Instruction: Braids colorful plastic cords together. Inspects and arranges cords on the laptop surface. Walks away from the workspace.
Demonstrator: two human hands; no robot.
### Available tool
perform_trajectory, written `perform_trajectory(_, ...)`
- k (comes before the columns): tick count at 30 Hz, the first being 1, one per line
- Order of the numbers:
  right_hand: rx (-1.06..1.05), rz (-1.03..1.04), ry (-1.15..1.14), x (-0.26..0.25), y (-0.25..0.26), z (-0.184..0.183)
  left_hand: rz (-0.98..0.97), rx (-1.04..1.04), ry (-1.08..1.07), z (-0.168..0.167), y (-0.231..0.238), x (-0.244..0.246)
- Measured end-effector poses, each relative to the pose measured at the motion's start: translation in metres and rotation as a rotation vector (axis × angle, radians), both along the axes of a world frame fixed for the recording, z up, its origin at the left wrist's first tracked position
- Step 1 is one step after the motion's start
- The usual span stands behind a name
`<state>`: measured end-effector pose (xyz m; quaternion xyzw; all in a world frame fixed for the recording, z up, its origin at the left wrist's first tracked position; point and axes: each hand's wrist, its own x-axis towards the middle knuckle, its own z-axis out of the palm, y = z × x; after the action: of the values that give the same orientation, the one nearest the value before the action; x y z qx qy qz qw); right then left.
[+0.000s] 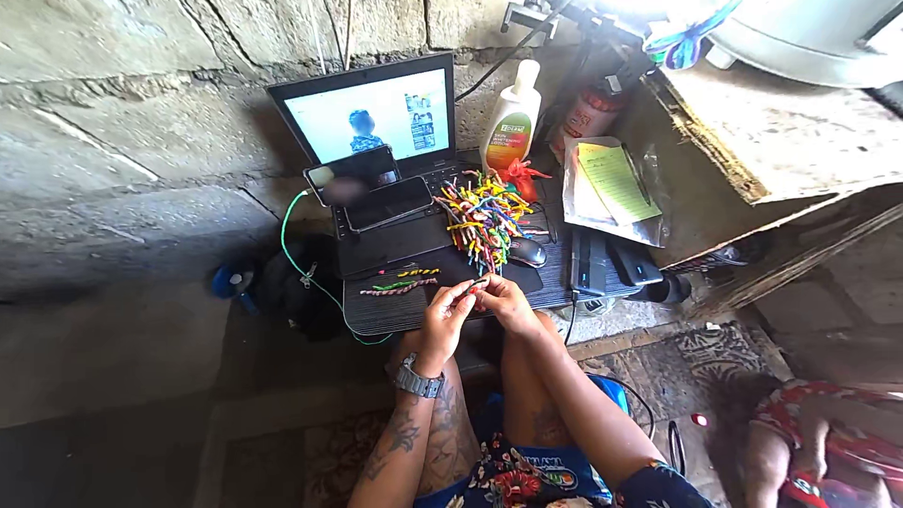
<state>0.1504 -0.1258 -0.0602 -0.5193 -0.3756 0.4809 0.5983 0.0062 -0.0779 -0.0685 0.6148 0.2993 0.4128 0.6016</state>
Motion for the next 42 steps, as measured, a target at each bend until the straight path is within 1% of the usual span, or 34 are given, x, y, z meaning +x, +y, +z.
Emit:
perform_trajectory(5, 0.035, 0.087, -0.036, -0.001, -0.008, -0.002, 0.103, 0.17, -0.007, -0.011, -0.003, 0.003)
perform_trajectory(8, -0.01, 0.16, -0.034, -0.001, -0.011, 0.002, 0.174, 0.143, 0.031, -0.01, -0.001, 0.002)
perform_trajectory(10, -0.04, 0.174, -0.108, 0.0, -0.011, 0.003, 0.208, 0.117, 0.068, -0.01, 0.001, 0.0)
perform_trajectory(12, -0.034, 0.161, -0.272, 0.002, -0.011, 0.001, 0.229, 0.099, 0.098, -0.01, 0.0, -0.001)
perform_trajectory(13, -0.019, 0.151, -0.361, 0.002, -0.011, -0.001, 0.234, 0.071, 0.108, -0.008, 0.0, 0.0)
perform_trajectory(15, 0.027, 0.141, -0.488, 0.001, -0.011, -0.004, 0.225, -0.069, 0.066, -0.005, 0.001, 0.0)
perform_trajectory(17, 0.046, 0.149, -0.52, 0.0, -0.012, -0.006, 0.183, -0.239, -0.055, -0.004, 0.004, -0.002)
perform_trajectory(19, 0.029, 0.175, -0.471, 0.0, -0.012, -0.004, 0.123, -0.351, -0.198, -0.004, 0.005, -0.003)
perform_trajectory(20, 0.009, 0.206, -0.411, 0.001, -0.011, -0.003, 0.101, -0.398, -0.259, -0.003, 0.005, -0.003)
perform_trajectory(22, -0.036, 0.314, -0.217, 0.001, -0.01, -0.001, 0.075, -0.452, -0.324, 0.001, 0.004, -0.004)
perform_trajectory(23, -0.063, 0.384, -0.099, 0.002, -0.009, -0.002, 0.065, -0.452, -0.324, 0.001, 0.004, -0.004)
perform_trajectory(24, -0.091, 0.453, 0.012, 0.003, -0.008, -0.003, 0.057, -0.433, -0.306, 0.001, 0.003, -0.005)
perform_trajectory(26, -0.111, 0.547, 0.132, 0.007, -0.008, -0.007, 0.05, -0.357, -0.255, -0.002, 0.003, -0.007)
perform_trajectory(30, -0.15, 0.554, 0.184, 0.01, -0.01, -0.003, 0.053, -0.213, -0.139, -0.004, 0.003, -0.006)
perform_trajectory(32, -0.197, 0.503, 0.216, 0.005, -0.009, 0.0, 0.058, -0.176, -0.093, -0.003, 0.002, -0.004)
perform_trajectory(35, -0.275, 0.333, 0.238, -0.001, -0.008, 0.005, 0.059, -0.081, -0.036, -0.007, 0.001, -0.002)
perform_trajectory(40, -0.202, 0.132, 0.164, -0.002, -0.007, -0.003, 0.137, 0.164, 0.041, -0.018, -0.001, 0.002)
perform_trajectory(42, -0.172, 0.072, 0.108, -0.003, -0.008, -0.003, 0.173, 0.189, 0.072, -0.016, -0.002, 0.004)
